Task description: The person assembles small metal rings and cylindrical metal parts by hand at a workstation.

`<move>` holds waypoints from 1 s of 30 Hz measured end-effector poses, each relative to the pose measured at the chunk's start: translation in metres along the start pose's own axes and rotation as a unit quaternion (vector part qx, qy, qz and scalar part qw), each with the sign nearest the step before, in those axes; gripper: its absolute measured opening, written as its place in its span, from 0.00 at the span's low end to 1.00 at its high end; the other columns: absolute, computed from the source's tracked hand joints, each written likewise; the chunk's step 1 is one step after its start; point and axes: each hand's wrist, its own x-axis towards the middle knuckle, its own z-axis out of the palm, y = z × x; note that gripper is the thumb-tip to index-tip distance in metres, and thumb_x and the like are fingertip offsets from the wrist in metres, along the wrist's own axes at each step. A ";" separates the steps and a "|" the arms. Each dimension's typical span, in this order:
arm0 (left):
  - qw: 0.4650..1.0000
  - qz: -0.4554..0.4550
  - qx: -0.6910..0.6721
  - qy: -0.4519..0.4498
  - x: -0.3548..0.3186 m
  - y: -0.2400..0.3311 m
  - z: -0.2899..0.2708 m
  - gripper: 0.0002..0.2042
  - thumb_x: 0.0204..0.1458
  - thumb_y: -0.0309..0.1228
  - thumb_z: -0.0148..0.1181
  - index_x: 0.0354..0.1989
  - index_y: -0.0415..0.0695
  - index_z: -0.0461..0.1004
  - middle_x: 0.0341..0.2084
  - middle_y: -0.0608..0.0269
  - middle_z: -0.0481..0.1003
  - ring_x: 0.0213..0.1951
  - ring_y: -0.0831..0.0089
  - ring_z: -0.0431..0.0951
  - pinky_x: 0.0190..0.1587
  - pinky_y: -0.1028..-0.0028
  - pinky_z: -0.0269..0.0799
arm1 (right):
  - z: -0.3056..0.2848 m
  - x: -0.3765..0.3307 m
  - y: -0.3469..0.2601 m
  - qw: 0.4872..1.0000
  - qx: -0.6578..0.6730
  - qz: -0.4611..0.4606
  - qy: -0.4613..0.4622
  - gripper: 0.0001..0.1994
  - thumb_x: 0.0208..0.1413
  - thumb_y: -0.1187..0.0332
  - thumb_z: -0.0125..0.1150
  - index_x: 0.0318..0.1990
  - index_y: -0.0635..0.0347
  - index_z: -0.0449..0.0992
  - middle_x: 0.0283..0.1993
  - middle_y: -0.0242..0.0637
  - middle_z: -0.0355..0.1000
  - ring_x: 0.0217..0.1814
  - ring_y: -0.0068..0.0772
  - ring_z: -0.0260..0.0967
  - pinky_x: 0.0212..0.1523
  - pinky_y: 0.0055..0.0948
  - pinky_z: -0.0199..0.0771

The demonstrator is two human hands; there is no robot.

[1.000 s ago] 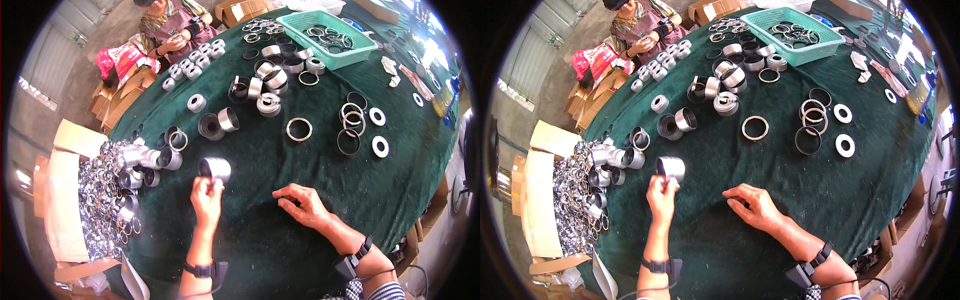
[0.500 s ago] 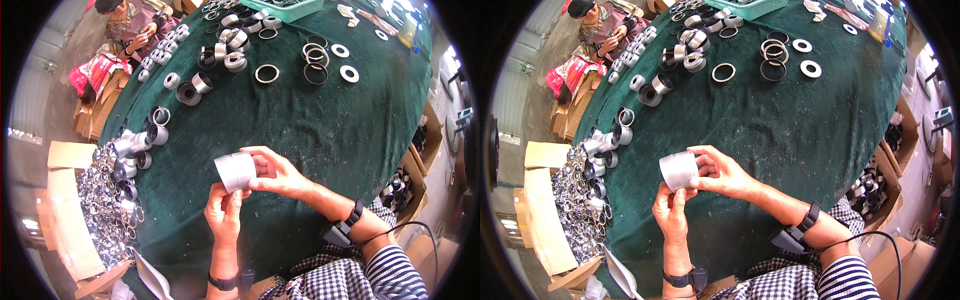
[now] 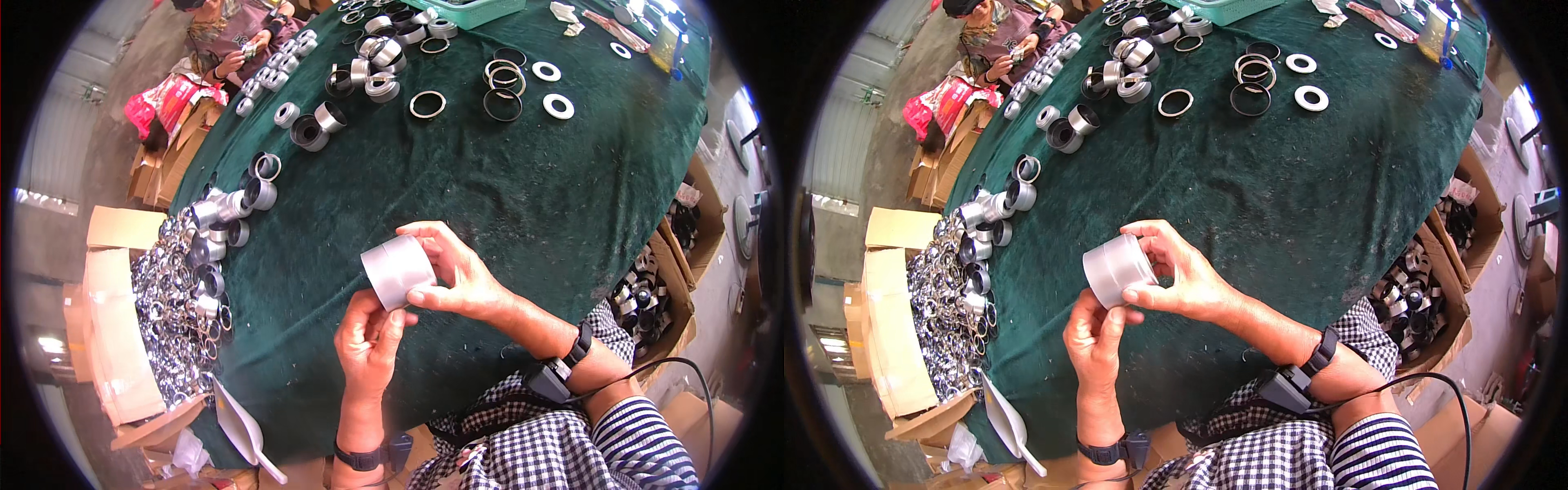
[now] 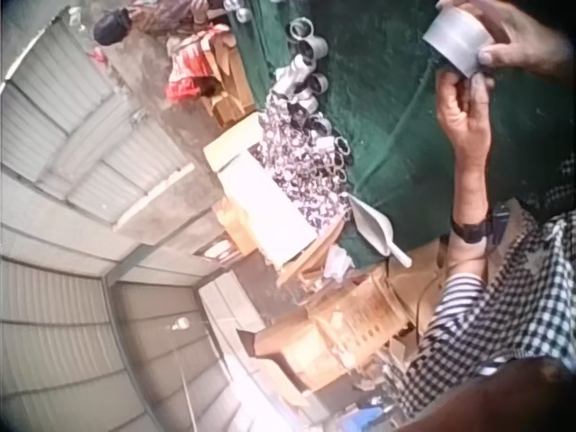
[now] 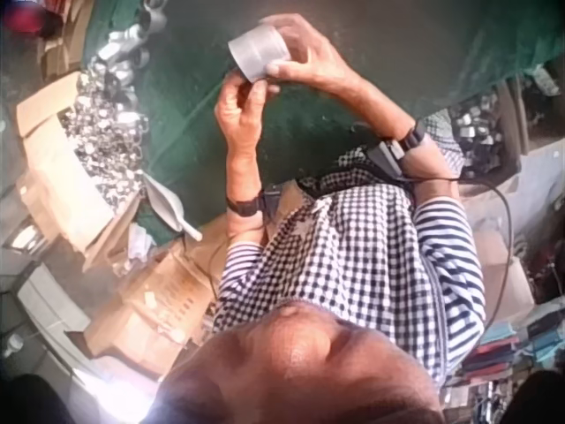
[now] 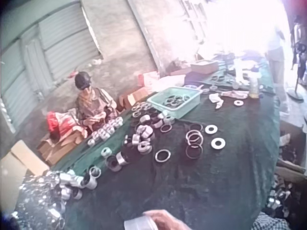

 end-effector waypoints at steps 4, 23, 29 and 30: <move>0.993 -0.014 0.068 0.093 -0.004 0.014 -0.001 0.28 0.59 0.44 0.55 0.62 0.38 0.60 0.50 0.51 0.70 0.37 0.72 0.76 0.37 0.73 0.78 | -0.004 -0.012 -0.012 1.000 0.018 -0.001 -0.012 0.40 0.50 0.59 0.74 0.66 0.56 0.56 0.55 0.42 0.69 0.60 0.34 0.67 0.59 0.37 0.68; 0.990 -0.128 -0.038 -0.037 -0.010 0.050 0.082 0.40 0.46 0.31 0.72 0.67 0.42 0.55 0.56 0.54 0.65 0.58 0.64 0.69 0.61 0.64 0.67 | -0.048 -0.079 -0.032 0.983 -0.121 -0.135 -0.039 0.41 0.48 0.60 0.75 0.69 0.52 0.60 0.68 0.39 0.60 0.70 0.40 0.59 0.61 0.43 0.68; 0.981 0.095 0.162 -0.049 -0.019 0.029 0.076 0.47 0.41 0.30 0.75 0.69 0.42 0.51 0.59 0.54 0.63 0.60 0.63 0.67 0.62 0.63 0.65 | -0.050 -0.090 -0.036 0.992 0.105 -0.004 -0.063 0.41 0.56 0.58 0.67 0.73 0.54 0.50 0.70 0.52 0.56 0.72 0.44 0.56 0.65 0.47 0.62; 0.979 0.106 0.167 -0.057 -0.020 0.029 0.076 0.47 0.41 0.30 0.75 0.70 0.42 0.51 0.59 0.53 0.63 0.61 0.62 0.66 0.63 0.63 0.65 | -0.049 -0.090 -0.036 0.993 0.103 -0.004 -0.063 0.41 0.56 0.58 0.67 0.73 0.54 0.50 0.70 0.52 0.56 0.72 0.44 0.56 0.65 0.47 0.62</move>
